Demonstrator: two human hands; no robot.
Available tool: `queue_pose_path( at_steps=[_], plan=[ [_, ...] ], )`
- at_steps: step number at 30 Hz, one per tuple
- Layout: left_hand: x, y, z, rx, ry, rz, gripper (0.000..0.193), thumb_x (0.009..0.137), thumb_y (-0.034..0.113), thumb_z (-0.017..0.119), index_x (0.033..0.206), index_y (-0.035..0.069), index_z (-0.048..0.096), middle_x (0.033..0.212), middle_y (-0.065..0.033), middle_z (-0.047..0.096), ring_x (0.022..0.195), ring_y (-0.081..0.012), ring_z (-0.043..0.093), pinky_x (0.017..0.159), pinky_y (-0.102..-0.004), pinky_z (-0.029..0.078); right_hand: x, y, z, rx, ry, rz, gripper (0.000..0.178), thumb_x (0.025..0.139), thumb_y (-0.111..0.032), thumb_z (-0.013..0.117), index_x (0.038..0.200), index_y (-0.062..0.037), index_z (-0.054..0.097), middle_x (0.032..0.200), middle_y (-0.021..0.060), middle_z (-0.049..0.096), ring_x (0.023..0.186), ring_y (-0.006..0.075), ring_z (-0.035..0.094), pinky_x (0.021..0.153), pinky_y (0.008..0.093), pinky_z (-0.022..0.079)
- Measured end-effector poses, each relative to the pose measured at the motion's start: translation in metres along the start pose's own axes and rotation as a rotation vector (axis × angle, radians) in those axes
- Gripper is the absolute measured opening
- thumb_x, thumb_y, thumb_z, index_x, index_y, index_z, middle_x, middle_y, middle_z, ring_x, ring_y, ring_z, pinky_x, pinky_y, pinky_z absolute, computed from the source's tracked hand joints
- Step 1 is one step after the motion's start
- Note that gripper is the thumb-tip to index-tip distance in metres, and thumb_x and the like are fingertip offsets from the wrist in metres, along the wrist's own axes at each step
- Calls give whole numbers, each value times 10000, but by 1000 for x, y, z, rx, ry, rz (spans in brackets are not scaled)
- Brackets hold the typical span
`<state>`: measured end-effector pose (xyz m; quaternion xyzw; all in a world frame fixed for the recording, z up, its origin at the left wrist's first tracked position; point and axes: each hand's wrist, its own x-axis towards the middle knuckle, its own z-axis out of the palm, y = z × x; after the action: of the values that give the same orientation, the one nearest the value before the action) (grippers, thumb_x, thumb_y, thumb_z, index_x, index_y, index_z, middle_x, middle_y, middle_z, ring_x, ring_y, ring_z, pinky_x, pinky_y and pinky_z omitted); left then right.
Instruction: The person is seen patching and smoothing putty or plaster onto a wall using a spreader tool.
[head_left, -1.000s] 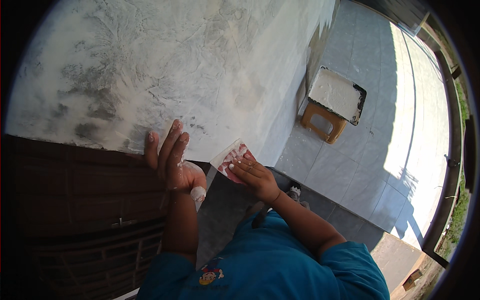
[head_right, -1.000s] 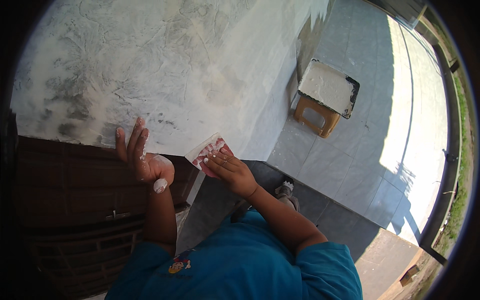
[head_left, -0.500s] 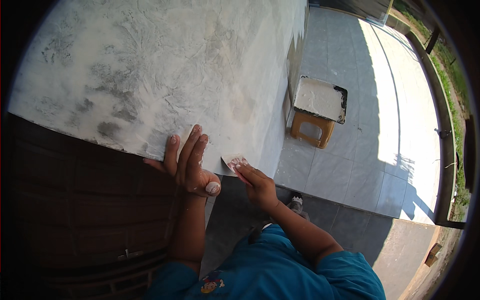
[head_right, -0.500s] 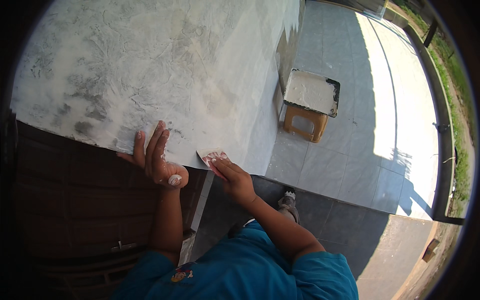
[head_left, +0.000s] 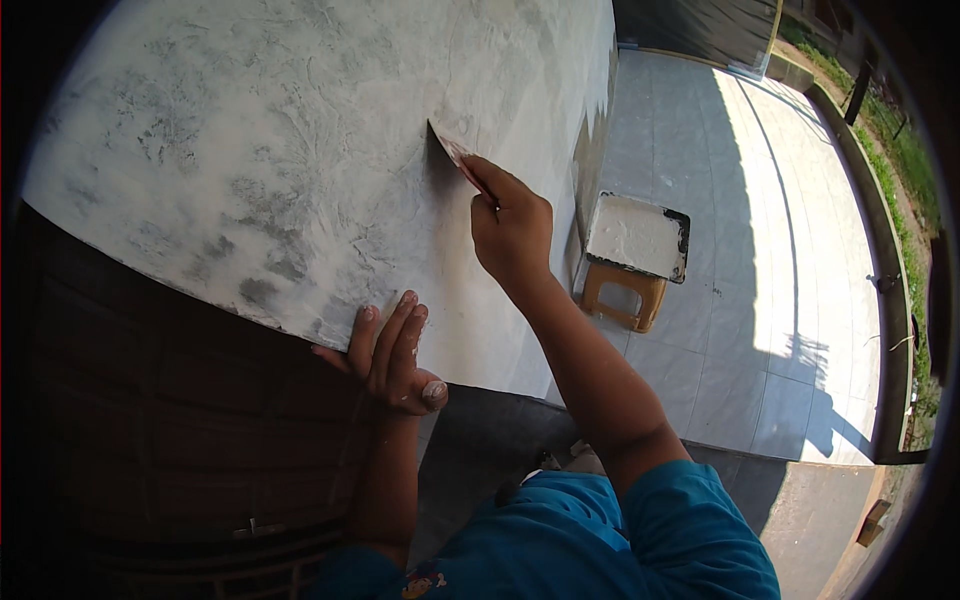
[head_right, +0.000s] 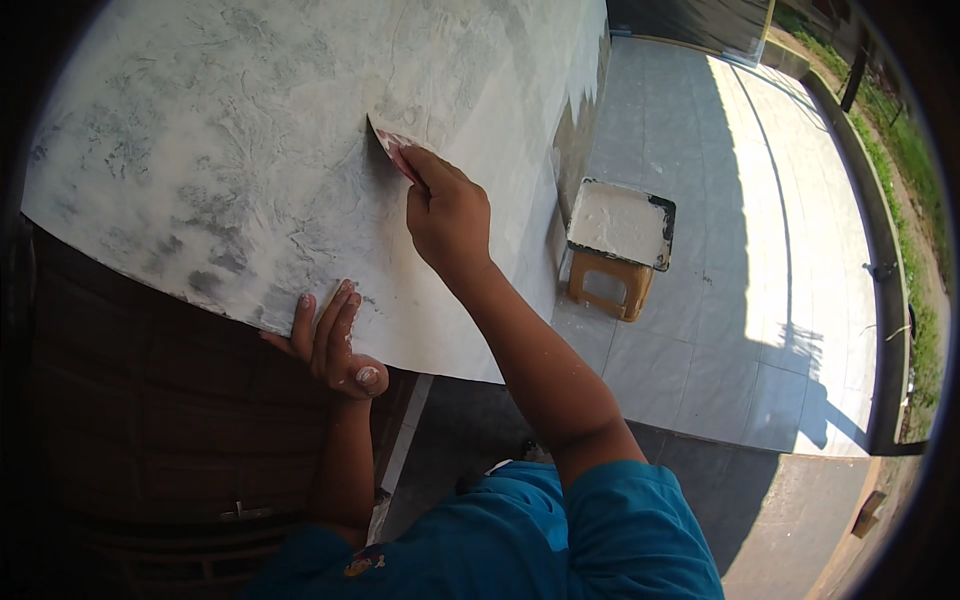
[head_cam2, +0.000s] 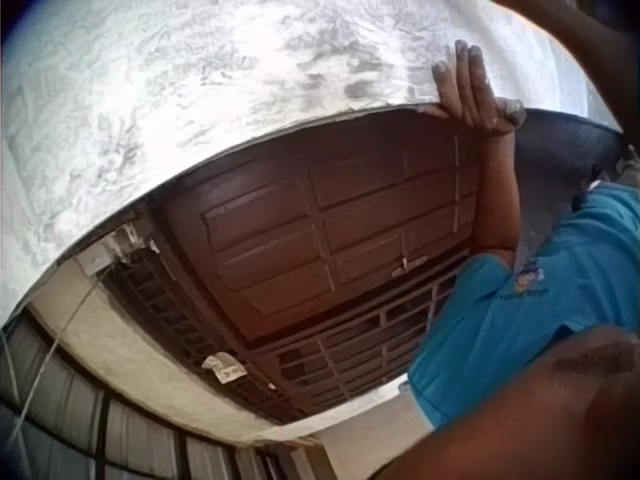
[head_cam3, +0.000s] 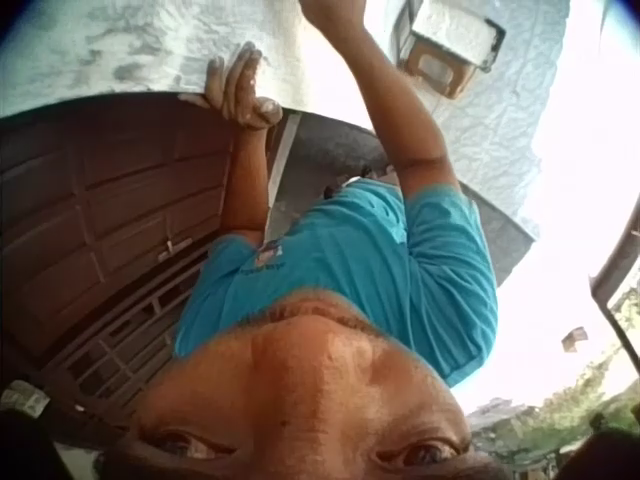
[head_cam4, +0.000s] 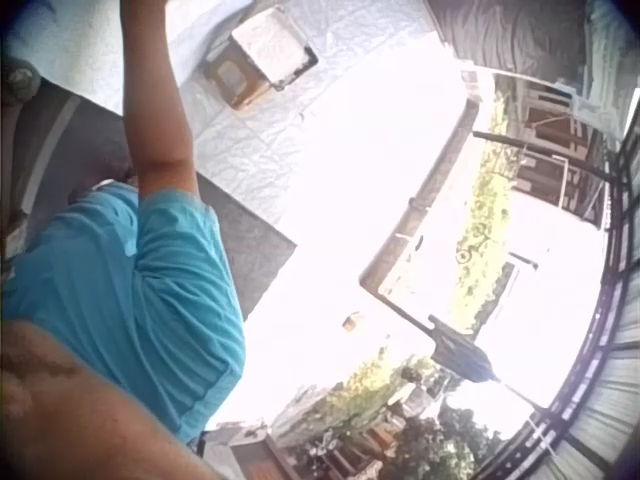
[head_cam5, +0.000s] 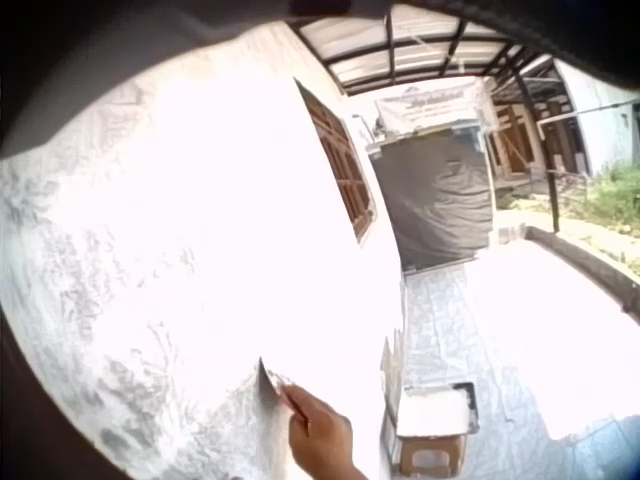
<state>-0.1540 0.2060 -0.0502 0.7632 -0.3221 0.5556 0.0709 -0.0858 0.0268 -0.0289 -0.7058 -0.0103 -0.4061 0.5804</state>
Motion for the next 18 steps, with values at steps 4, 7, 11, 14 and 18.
queue_pose_path(
  at_steps=[4, 7, 11, 14, 18],
  plan=[
    [-2, -1, -4, 13, 23, -1, 738, 984, 461, 122, 1007, -4, 695, 962, -87, 740, 1311, -296, 458, 1191, -549, -6, -106, 12, -14, 23, -197, -45, 438, 749, 82, 576, 1141, -83, 680, 1154, 131, 677, 1121, 290, 633, 981, 373, 502],
    [1, 0, -3, 30, 34, -2, 722, 983, 444, 126, 1000, 3, 697, 956, -86, 740, 1307, -295, 462, 1192, -550, 5, -96, 24, -41, 79, -243, 64, 394, 763, 69, 546, 1098, -64, 705, 1017, 138, 717, 953, 279, 701, 870, 337, 542],
    [-3, 3, -4, 45, -4, -45, 733, 990, 460, 117, 984, 27, 707, 942, -62, 742, 1313, -271, 449, 1196, -541, -5, 14, 11, -34, 37, -91, 222, 386, 809, 31, 496, 1124, -60, 700, 943, 141, 724, 748, 190, 690, 692, 277, 517],
    [0, 8, -4, 56, -17, -88, 744, 998, 477, 107, 975, 47, 715, 936, -40, 745, 1320, -254, 433, 1198, -533, -20, 21, 25, -12, 32, -59, 30, 353, 814, 20, 539, 1131, -56, 674, 1013, 150, 704, 866, 285, 696, 764, 337, 542],
    [-3, 3, -2, 73, 26, -31, 724, 989, 435, 137, 980, -26, 695, 958, -120, 734, 1293, -315, 459, 1199, -510, 90, -92, 42, -18, -29, -211, -191, 302, 778, 41, 628, 1059, -47, 698, 1052, 145, 704, 992, 316, 685, 891, 381, 547]
  ],
)
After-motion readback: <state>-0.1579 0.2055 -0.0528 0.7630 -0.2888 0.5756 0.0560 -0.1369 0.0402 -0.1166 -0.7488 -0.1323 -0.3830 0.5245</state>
